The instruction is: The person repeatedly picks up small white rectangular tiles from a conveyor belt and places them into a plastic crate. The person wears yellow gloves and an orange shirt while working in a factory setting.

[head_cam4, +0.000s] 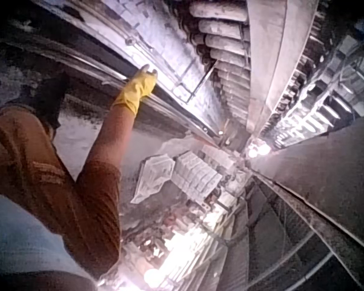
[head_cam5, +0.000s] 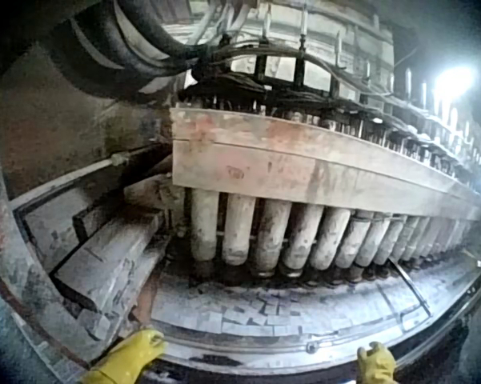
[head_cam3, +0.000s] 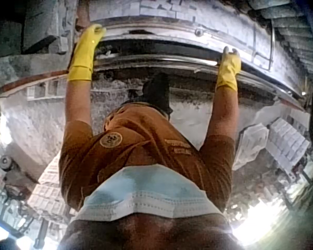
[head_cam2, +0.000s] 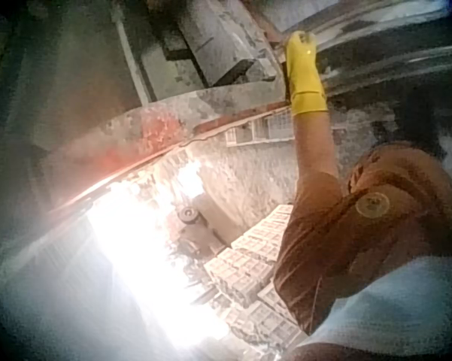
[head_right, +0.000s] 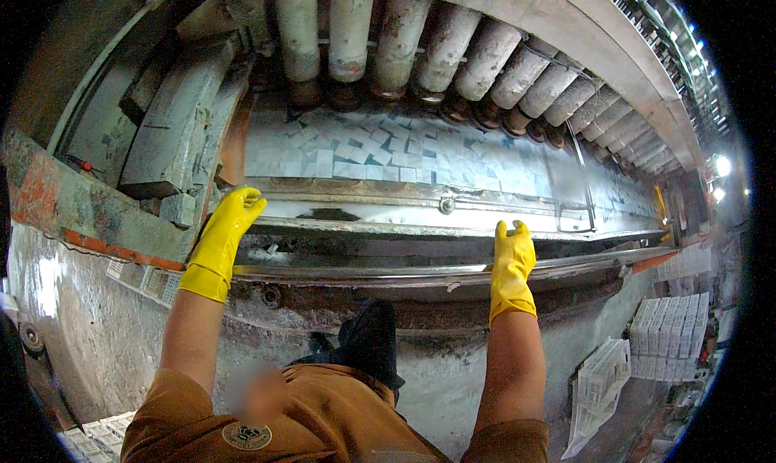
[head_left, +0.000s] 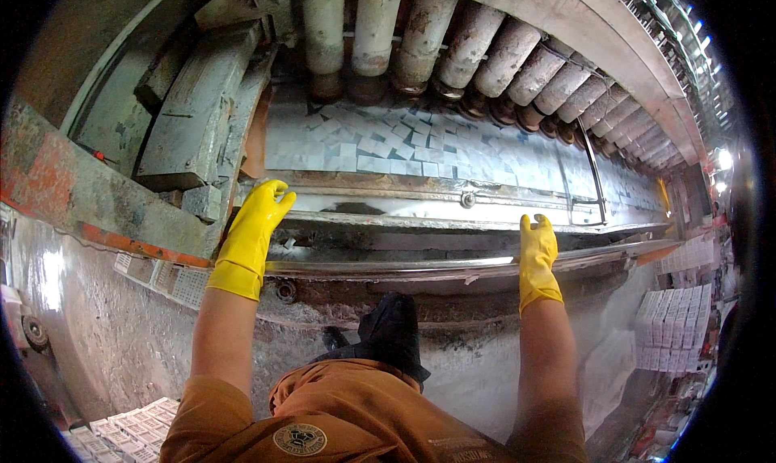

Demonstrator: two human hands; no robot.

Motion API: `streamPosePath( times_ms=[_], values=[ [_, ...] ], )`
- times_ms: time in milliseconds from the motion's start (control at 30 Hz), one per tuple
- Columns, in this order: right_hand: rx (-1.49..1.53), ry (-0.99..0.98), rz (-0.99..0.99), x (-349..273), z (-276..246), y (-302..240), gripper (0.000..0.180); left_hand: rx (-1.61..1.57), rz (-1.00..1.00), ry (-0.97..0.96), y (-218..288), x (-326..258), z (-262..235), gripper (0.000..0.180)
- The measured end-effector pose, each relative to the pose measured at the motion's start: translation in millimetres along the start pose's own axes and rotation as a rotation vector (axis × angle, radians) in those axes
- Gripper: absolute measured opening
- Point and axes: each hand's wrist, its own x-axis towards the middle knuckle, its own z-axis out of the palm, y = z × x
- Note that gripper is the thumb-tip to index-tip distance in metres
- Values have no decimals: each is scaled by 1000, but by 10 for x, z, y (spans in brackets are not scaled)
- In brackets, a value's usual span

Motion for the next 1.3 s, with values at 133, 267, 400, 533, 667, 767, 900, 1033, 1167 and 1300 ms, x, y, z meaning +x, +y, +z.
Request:
streamPosePath(
  times_ms=[133, 267, 400, 533, 667, 767, 900, 1033, 1167, 1300],
  values=[
    [0, 5, -18, -76, -9, -69, 56, 22, 24, 12, -92, -1, -26, 39],
    [15, 1, -17, -89, 66, -65, 56, 62, 62, 29, -191, 23, -43, 39],
    [-10, -2, -27, -113, 103, -90, 56, 52, 43, 26, -220, 13, -73, 38],
    [-6, -7, -17, -101, 163, -84, 56, 53, 42, 21, -257, 26, -83, 38],
    [-6, -14, -11, -137, 142, -125, 57, 69, 32, 15, -245, 21, -104, 39],
    [21, -28, -4, -116, 189, -71, 57, 82, 43, 28, -184, -23, -138, 41],
    [16, -41, -4, -177, 150, -149, 58, 63, 33, 26, -245, -16, -141, 42],
    [-6, -15, -28, -232, 149, -209, 58, 58, 35, 27, -294, 2, -155, 41],
    [-8, 3, -55, -194, 235, -133, 58, 80, 36, 32, -297, 8, -170, 41],
    [-6, -2, -47, -214, 266, -156, 58, 2, -21, 14, -307, 10, -185, 41]
  ],
)
